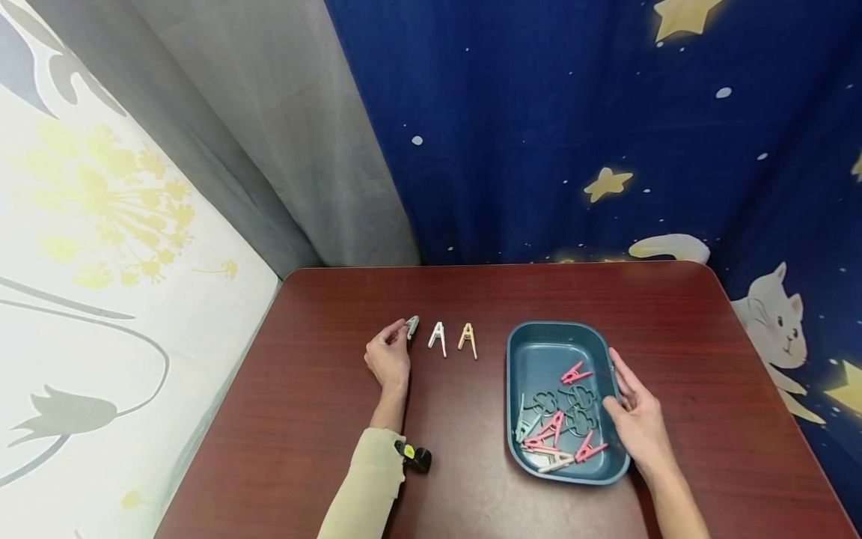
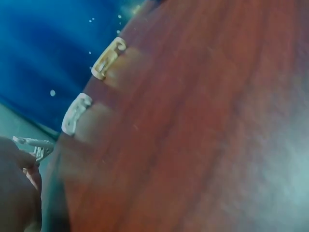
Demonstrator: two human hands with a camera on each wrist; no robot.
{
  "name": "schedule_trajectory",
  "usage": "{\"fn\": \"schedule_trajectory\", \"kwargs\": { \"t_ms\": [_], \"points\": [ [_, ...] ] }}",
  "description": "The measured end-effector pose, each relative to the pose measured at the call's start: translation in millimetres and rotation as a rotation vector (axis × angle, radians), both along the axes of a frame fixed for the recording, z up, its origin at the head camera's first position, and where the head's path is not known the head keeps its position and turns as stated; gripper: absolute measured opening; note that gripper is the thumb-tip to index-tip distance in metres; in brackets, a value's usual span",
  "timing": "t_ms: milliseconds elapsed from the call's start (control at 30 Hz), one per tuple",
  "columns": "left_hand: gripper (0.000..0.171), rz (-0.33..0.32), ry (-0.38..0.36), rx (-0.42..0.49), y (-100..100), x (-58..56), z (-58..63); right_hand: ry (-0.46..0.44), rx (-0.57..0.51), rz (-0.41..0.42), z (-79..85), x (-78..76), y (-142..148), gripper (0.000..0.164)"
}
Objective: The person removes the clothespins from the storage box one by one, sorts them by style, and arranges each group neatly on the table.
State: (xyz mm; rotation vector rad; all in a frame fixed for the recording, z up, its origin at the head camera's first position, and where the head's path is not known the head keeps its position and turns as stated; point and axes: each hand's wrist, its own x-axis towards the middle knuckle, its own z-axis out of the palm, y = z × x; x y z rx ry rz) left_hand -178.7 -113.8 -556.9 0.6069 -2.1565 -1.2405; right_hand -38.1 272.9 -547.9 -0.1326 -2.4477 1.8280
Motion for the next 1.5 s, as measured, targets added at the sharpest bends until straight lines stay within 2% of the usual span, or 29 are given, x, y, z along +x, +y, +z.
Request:
{"fn": "schedule_trajectory", "kwargs": {
  "t_ms": [233,533,1067,1367,1500],
  "points": [
    [0.013,-0.015,-0.027,-0.051,-5.8,4.0,-7.2,0.0,-0.001,-0.002,0.9,0.4,-0.1,0.076],
    [0.016,-0.013,-0.032,-0.194,-8.8,5.1,-14.5,-0.017,0.028,-0.009,0.0,-0.7,0.5,0.076],
    [0.017,-0.019,-0.035,-0.199,-10.2,9.1,-15.7,-0.011,0.013,-0.018,-1.9,-2.3,0.4,0.076],
    [0.02,-0.023,-0.014,-0.241,-9.8,10.9,-17.1,-0.002,0.01,-0.017,-2.5,-2.4,0.3,0.076],
    [0.019,-0.035,-0.009,-0.232,-9.8,12.2,-17.9,-0.005,0.014,-0.02,-2.1,-2.4,0.5,0.076]
  ]
}}
